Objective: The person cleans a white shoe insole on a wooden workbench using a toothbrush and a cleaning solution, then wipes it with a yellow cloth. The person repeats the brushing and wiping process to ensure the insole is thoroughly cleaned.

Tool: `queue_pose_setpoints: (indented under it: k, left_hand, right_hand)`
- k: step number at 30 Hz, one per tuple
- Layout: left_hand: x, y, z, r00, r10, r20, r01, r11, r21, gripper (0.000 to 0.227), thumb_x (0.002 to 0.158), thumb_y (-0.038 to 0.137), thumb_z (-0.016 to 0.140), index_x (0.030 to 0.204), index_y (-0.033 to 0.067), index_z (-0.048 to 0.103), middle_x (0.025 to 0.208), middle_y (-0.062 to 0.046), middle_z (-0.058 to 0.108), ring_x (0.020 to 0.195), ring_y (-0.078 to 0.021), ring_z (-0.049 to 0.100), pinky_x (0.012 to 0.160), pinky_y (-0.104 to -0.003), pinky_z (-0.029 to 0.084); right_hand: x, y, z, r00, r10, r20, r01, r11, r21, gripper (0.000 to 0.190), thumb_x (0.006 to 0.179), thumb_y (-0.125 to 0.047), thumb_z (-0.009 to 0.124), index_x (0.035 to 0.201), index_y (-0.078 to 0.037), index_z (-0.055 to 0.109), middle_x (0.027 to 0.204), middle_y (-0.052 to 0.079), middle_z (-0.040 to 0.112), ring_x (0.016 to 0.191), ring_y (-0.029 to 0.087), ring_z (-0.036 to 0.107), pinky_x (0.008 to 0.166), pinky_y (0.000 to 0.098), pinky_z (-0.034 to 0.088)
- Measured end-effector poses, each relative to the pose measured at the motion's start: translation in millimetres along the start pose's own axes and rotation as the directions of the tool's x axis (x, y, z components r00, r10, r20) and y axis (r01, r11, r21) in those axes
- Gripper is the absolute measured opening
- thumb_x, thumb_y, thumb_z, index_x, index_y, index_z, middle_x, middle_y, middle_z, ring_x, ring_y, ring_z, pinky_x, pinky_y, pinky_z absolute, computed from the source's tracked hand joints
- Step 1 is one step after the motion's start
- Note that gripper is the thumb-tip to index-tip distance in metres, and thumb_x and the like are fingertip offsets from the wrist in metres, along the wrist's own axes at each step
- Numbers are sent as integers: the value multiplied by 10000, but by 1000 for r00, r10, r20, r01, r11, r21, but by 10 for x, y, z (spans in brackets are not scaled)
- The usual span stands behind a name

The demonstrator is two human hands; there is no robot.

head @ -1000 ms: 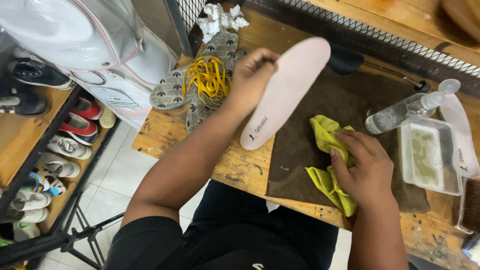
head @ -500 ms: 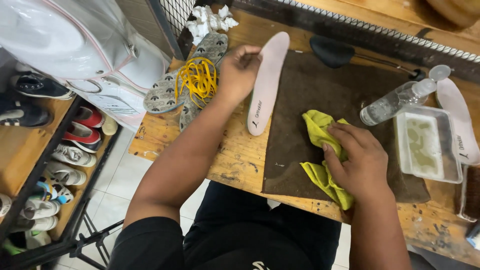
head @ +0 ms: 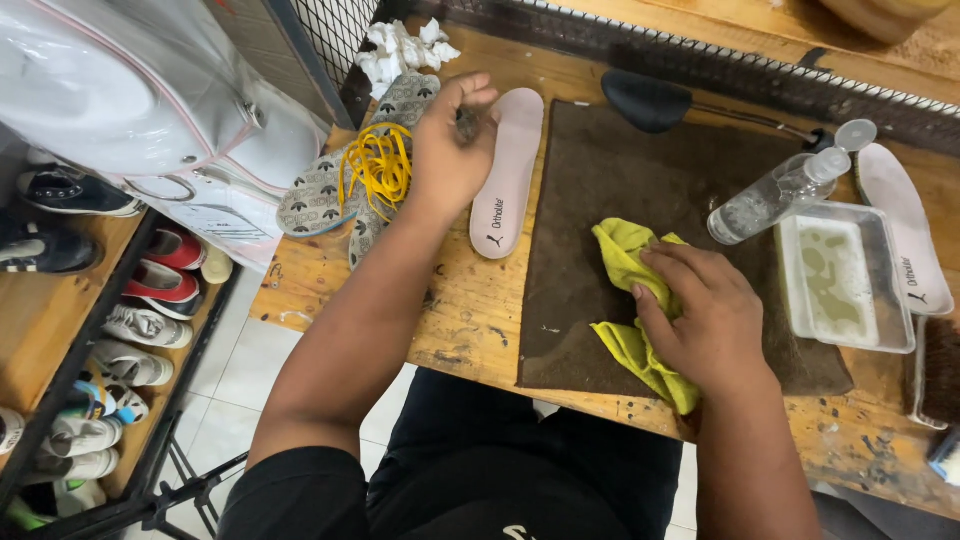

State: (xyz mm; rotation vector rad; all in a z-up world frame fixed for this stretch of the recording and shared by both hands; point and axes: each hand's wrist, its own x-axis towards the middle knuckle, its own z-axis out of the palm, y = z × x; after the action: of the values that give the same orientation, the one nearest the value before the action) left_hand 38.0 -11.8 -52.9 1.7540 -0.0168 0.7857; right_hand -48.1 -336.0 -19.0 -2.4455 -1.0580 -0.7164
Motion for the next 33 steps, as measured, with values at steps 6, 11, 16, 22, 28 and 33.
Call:
queue_pose_setpoints:
  k: [6,11,16,22,28,33]
  left_hand:
    - [-105,224,-14,989,130,74,-139,979,145,379,938,58,752,1290,79,613,701,19,655,755,-130,722,849,-320,607]
    - [-172,185,7,964,103,245,-241,725,646,572,846,412,743,1342,167,597,1095,-6,709,1064,-320,656,923,-497,406]
    - [-212,304,28,938,-25,345,-284,515,809,843,746,622,759,1425,159,572,1224,-121,665,1159,-379,559,892,-550,390]
    - [-244,444,47,895,-295,334,-207,388,898,1230,675,875,787,1571,159,341,1510,-218,465,1157,-447,594,917,-577,454]
    - [-263,628,-12,837,-353,418,-143,596,790,1051,780,475,799,1598,38,305,1379,-307,520,1129,-547,617,906,-622,402]
    - [-230,638,-4,855,-338,394,-146,571,808,969,820,345,762,1607,66,272,1434,-270,477,1193,-537,580,914,-619,448]
  right_hand:
    - [-5,4,2,1000,9,11,-9,1000,4,285,969,-182,733,1223,-50,735,1247,113,717,1084,311,712,906,427,585]
    - [3,-4,8,1000,23,14,-23,1000,1,284,963,-177,731,1218,-52,740,1244,107,724,1100,304,715,931,423,578]
    - [25,-30,-5,1000,25,12,-25,1000,1,280,960,-165,741,1218,-55,740,1248,114,723,1093,302,715,948,419,575]
    - [43,-36,-10,1000,9,14,-10,1000,11,269,960,-152,742,1203,-37,743,1231,122,724,1075,302,718,926,414,583]
    - [33,-26,32,995,97,27,-97,995,10,299,895,-183,779,1180,-94,768,1155,95,748,1067,360,723,876,447,558]
    - [6,16,81,996,82,-35,-81,996,34,251,929,-92,739,1179,-82,763,1165,105,743,1061,372,722,864,459,554]
